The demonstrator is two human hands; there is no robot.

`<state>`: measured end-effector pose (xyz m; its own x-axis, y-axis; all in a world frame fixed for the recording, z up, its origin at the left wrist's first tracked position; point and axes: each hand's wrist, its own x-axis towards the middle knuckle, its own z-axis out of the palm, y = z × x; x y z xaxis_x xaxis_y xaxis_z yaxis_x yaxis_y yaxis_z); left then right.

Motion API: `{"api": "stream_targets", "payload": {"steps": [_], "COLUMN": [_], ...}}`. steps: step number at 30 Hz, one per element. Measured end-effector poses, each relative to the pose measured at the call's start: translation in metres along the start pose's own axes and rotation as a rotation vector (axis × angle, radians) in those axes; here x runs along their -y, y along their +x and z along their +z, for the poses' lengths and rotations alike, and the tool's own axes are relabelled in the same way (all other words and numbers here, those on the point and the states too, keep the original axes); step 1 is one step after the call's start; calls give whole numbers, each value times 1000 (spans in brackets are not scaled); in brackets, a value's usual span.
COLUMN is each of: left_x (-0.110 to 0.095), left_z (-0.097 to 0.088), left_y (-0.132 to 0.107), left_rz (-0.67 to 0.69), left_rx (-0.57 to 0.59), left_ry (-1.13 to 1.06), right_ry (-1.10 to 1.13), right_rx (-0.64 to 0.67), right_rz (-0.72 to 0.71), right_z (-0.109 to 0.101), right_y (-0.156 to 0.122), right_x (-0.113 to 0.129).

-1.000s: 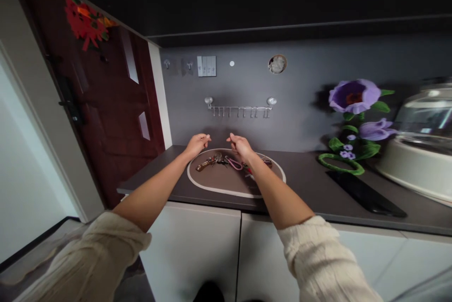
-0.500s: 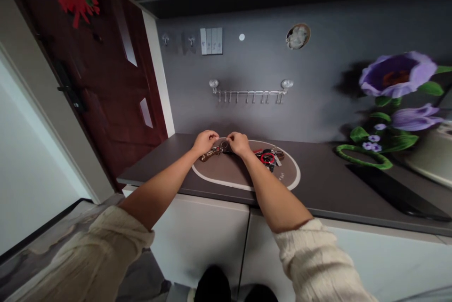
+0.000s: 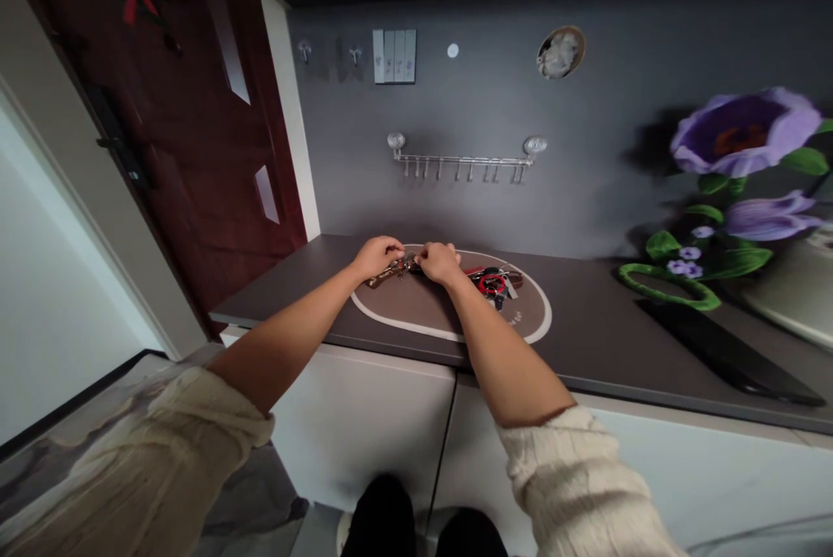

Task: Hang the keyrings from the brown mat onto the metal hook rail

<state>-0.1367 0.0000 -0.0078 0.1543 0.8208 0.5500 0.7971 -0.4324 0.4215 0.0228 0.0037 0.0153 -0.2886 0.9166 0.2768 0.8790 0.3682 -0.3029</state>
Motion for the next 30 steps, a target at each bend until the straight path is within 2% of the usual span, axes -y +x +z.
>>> {"api": "stream_targets", "payload": {"steps": [10, 15, 21, 25, 30], "left_x": [-6, -8, -13, -19, -21], "left_z": [-3, -5, -6, -8, -8], "left_y": [-1, 1, 0, -2, -2], "left_rz": [26, -10, -72, -159, -221], "left_rx": [-2, -57, -48, -18, -40], "left_ry": [-123, -210, -510, -793, -946], "right_ry": [212, 343, 562, 748, 1109], "right_rx": [-141, -211, -272, -250, -82], "right_rz": [-199, -271, -303, -266, -204], "right_z": [7, 8, 7, 11, 16], "right_y": [7, 10, 10, 13, 15], "right_x": [-5, -5, -4, -5, -3]}}
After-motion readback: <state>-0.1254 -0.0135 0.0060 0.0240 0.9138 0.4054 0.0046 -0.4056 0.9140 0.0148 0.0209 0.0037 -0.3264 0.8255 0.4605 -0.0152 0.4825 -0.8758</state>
